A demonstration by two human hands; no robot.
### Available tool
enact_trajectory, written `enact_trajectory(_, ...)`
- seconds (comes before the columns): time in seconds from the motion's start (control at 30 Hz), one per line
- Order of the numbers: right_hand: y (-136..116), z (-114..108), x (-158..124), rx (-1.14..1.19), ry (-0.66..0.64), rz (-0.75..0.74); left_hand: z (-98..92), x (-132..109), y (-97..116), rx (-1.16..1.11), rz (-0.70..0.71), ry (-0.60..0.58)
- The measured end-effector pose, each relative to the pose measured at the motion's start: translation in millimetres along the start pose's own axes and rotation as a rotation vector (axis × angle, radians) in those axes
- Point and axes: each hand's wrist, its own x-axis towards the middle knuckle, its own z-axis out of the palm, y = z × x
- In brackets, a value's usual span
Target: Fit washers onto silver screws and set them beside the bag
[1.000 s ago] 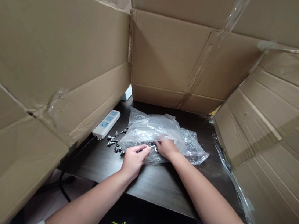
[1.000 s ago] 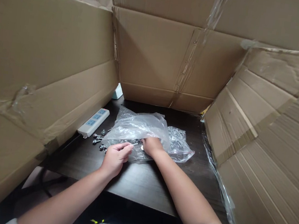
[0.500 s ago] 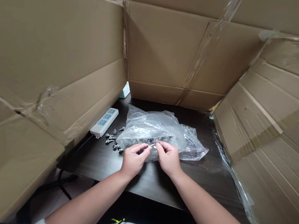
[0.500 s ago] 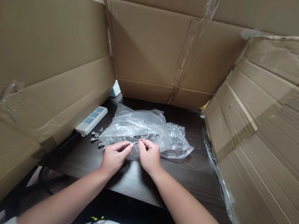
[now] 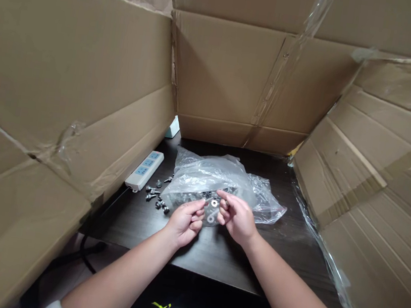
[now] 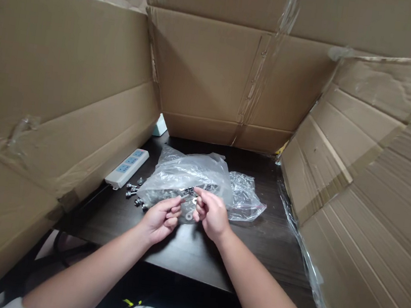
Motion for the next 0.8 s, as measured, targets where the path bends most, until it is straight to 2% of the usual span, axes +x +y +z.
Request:
enact_trajectory(0.07, -1, -4, 3, -0.071, -0.017, 0.048, 0.9, 0, 0, -0.001, 0.000, 0.003)
enact_trajectory(0.1, -2, -7, 5, -0.210, -0.024, 0.025, 1.4, 0, 0, 0.000, 0.015, 0.015)
enact_trajectory(0.23, -7, -16, 4, -0.839, -0.104, -0.218, 2.0, 0, 0, 0.009, 0.125, 0.098)
enact_trajectory(0.27, -10, -19, 2, -0.935, -0.167, -0.262, 1.9, 0, -1, 0.013, 0.146, 0.116)
enact_trajectory(0.4, -25, -25, -5, -1.236, -0.559, -0.333, 1.9, 0, -2, 0.021, 0.184, 0.162)
enact_trajectory(0.5, -31, -26, -9, -1.400, -0.714, -0.330, 2.2, 0, -2, 0.022, 0.185, 0.176)
enact_trajectory(0.67, -27, -18, -20, -1.752, -0.757, -0.344, 1.8, 1, -2, 0.036, 0.173, 0.175)
enact_trajectory(0.8, -19, -10, -29, -1.937, -0.804, -0.411, 0.4, 1, -2, 0.055, 0.163, 0.170)
